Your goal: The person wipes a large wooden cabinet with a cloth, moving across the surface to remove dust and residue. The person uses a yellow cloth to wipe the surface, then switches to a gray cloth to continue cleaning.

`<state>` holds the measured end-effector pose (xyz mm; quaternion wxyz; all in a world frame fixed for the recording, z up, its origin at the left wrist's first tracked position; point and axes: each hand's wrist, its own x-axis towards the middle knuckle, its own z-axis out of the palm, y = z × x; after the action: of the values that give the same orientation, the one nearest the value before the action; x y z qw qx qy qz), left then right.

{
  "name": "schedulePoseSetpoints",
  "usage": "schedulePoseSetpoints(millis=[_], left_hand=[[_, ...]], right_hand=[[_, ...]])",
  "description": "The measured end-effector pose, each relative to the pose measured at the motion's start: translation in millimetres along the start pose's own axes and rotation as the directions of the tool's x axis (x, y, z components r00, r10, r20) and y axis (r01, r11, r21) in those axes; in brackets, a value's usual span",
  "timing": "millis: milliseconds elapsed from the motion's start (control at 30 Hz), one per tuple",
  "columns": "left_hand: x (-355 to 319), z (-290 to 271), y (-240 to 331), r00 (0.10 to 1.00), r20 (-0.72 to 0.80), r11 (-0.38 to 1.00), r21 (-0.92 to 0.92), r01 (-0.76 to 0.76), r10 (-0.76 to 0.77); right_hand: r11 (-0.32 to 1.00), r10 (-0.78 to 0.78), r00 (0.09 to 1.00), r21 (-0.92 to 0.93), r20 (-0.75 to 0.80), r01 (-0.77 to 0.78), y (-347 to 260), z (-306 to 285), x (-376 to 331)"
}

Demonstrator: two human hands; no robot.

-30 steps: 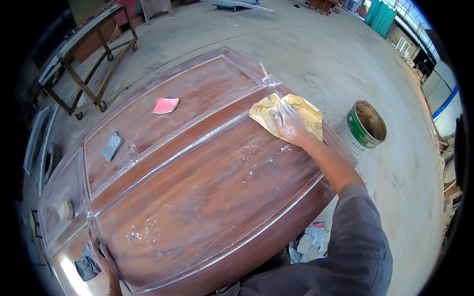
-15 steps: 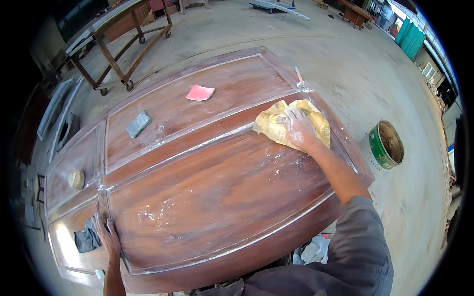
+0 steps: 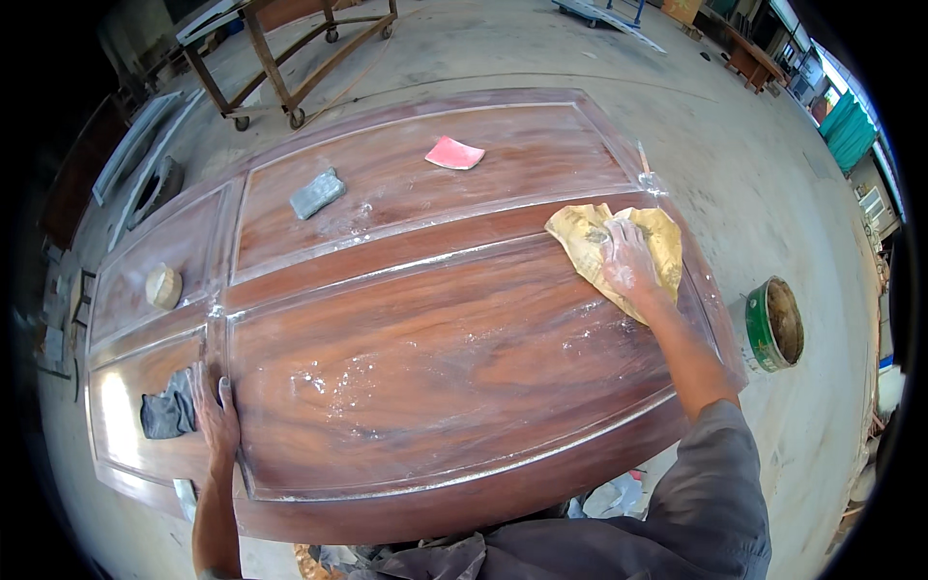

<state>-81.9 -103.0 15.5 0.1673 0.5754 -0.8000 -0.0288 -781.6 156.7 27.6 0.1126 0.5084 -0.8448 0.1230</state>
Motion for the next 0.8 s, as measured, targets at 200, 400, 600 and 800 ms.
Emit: schedulePoseSetpoints(millis=[200,400,600,800], left_hand=[[0,4,4,1.0,0.01,1.0,-0.007,0.028,-0.028],[3,5,-1,1.0,0.025,1.0,-0.009,0.012,-0.012],[-5,3,-21,0.998,-0.029,0.998,-0.014,0.062,-0.063],[2,5,-11,1.0,-0.004,1.0,0.017,0.026,-0.026]], right_hand=[[0.848,-0.352,0.922,0.361,-0.163,0.387,-210,31,-16],[0.94,-0.285,0.947,0.152,-0.15,0.307,-179,39,33],[0.995,-0.064,0.983,-0.063,0.174,0.076,-11,37,40],[0.977,0.194,0.972,-0.111,0.128,-0.181,30,42,57]])
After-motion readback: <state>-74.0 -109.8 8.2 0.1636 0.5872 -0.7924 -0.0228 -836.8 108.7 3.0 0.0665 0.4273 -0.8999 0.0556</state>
